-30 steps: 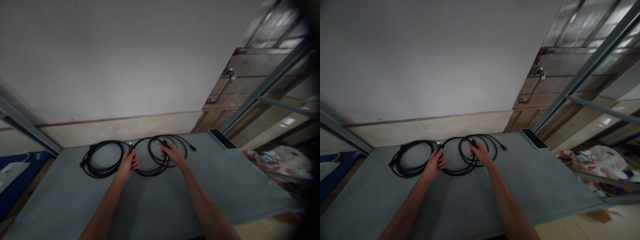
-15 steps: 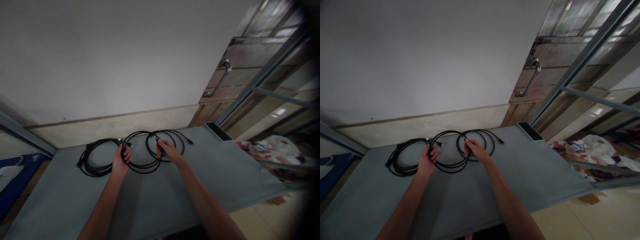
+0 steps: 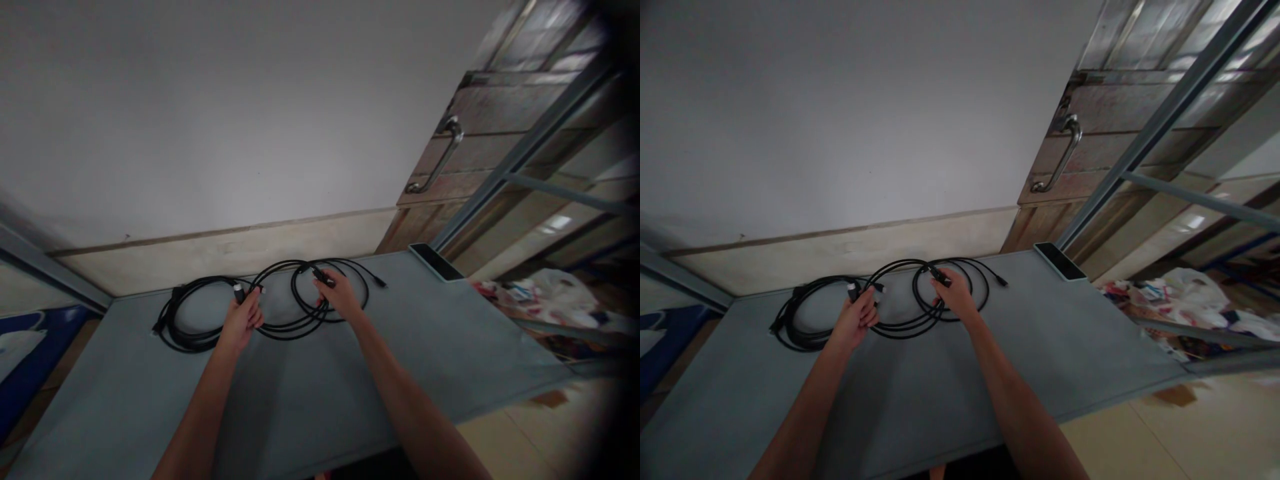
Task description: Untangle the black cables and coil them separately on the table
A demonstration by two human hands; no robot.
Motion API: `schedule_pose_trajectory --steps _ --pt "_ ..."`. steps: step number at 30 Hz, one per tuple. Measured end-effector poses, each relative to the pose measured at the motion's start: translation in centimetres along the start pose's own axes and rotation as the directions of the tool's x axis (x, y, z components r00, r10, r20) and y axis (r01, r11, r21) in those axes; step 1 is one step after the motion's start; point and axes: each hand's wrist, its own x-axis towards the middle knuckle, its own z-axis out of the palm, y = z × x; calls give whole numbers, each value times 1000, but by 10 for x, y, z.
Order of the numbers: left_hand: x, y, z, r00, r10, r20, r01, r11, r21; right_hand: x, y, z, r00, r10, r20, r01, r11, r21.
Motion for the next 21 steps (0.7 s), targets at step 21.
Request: schedule_pose_trajectory --steps 21 --pt "3 -8 5 1000 -10 -18 5 970 -245 0 26 5 985 -137 109 165 934 -316"
